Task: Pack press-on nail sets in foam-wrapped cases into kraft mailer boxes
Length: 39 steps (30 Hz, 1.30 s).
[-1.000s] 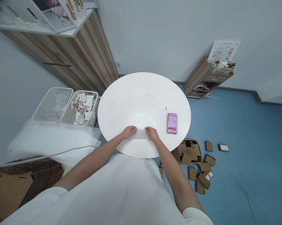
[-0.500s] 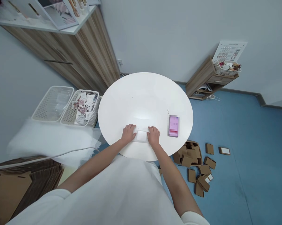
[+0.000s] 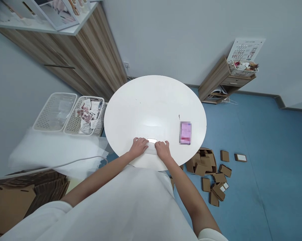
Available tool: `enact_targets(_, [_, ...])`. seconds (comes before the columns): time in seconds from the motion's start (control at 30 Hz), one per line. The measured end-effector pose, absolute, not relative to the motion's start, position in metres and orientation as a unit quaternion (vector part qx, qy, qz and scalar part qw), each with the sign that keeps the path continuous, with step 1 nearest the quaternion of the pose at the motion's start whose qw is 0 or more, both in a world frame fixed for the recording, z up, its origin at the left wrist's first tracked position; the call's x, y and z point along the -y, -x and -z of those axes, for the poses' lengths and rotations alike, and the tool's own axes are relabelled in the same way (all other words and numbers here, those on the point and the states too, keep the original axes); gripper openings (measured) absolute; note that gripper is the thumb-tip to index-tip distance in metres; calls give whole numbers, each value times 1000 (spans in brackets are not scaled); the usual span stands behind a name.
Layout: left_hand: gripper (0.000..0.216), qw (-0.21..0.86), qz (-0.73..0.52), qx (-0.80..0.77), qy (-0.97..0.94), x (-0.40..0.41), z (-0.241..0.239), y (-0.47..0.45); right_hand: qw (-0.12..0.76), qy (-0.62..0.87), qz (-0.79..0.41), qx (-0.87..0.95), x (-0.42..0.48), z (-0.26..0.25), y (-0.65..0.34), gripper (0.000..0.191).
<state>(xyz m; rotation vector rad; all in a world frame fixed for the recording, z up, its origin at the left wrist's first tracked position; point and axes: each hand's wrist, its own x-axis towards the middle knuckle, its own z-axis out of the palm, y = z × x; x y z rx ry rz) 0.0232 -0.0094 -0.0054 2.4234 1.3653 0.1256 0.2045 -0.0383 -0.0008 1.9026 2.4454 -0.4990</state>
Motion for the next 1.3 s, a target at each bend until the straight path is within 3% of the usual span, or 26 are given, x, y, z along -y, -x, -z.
enact_targets(0.3, [18,276,-93,-589,-754,-16,4,-29,-28,-639,194,-744,21,-10,-210,24])
enact_targets(0.57, [15,207,-67,-597,-772,-25,16,-34,-31,-628,72,-774,25,13,-204,36])
enact_targets(0.8, [34,131,-101,-547,-820,-10,7,-39,-12,-598,96,-795,36,19,-206,43])
enact_targets(0.93, [38,150,-68,-436,-885,16,1,-43,-13,-610,114,-784,31,16,-203,38])
enact_targets(1.1, [47,160,-19,-450,-878,35,7,-42,-41,-638,135,-757,37,-3,-196,35])
enact_targets(1.2, [50,172,-12,-450,-876,36,10,-41,-104,-672,232,-696,58,-12,-193,33])
enact_targets(1.3, [52,182,-9,-455,-872,33,11,-41,-172,-689,444,-546,87,-6,-194,29])
